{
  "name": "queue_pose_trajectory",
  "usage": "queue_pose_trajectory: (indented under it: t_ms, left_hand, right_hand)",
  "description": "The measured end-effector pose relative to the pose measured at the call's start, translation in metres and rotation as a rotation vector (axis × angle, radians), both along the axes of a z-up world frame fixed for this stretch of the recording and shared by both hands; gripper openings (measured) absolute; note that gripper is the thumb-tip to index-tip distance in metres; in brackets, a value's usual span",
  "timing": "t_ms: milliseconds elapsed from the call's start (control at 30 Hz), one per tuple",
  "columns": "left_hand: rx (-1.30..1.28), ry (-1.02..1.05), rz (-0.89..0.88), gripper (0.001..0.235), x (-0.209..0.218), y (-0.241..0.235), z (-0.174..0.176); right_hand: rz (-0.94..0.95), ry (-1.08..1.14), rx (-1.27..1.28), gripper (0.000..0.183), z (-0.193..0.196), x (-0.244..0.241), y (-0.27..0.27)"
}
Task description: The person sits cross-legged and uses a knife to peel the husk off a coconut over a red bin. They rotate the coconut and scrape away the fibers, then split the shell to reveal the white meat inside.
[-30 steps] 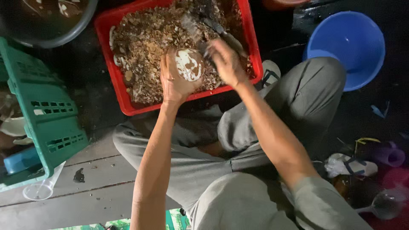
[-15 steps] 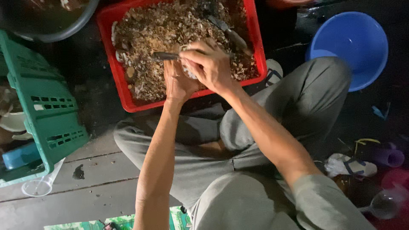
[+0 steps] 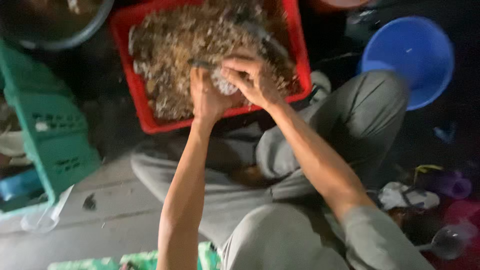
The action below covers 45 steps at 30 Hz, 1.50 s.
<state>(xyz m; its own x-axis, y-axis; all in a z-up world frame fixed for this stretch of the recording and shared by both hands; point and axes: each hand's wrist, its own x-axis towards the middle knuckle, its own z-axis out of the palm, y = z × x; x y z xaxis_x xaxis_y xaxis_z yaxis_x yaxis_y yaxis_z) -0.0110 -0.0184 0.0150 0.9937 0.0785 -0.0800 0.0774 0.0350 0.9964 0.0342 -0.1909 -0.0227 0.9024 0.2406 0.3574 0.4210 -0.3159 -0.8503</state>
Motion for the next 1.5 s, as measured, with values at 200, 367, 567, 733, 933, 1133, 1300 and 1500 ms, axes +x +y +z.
queue_pose_trajectory:
  t_ms: [200,367,567,733,933,1133,1300,1500]
  left_hand:
    - [0.891,-0.290,-0.081,0.105,0.013,-0.006,-0.011]
    - [0.989,-0.270,-0.010,0.092,0.014,-0.006,-0.031]
    - [1.079,-0.455,0.151,0.121,0.012,-0.007,-0.036]
    - [1.053,-0.171,-0.029,0.088,0.001,-0.011,-0.028]
    - [1.024,-0.249,0.089,0.089,0.009,-0.026,-0.022]
    - [1.057,-0.040,-0.057,0.062,0.020,-0.026,-0.037]
    - [0.984,-0.120,0.098,0.083,0.018,-0.015,-0.045]
    - [1.123,-0.207,0.067,0.102,0.015,-0.006,-0.039]
  right_hand:
    - [-0.019,-0.127,0.017,0.024,0.010,0.001,-0.010]
    - [0.306,-0.045,0.494,0.037,0.021,0.005,0.000]
    - [-0.064,-0.208,-0.053,0.018,0.012,0.005,0.014]
    - [-0.079,-0.183,-0.114,0.018,-0.002,-0.013,0.009]
    - [-0.026,-0.248,0.011,0.016,0.010,-0.025,-0.003]
    - [-0.070,-0.211,0.112,0.023,0.007,-0.028,-0.003]
    - [-0.088,0.019,0.247,0.024,-0.004,-0.029,0.006]
    - [-0.081,0.015,0.084,0.023,-0.004,-0.008,-0.001]
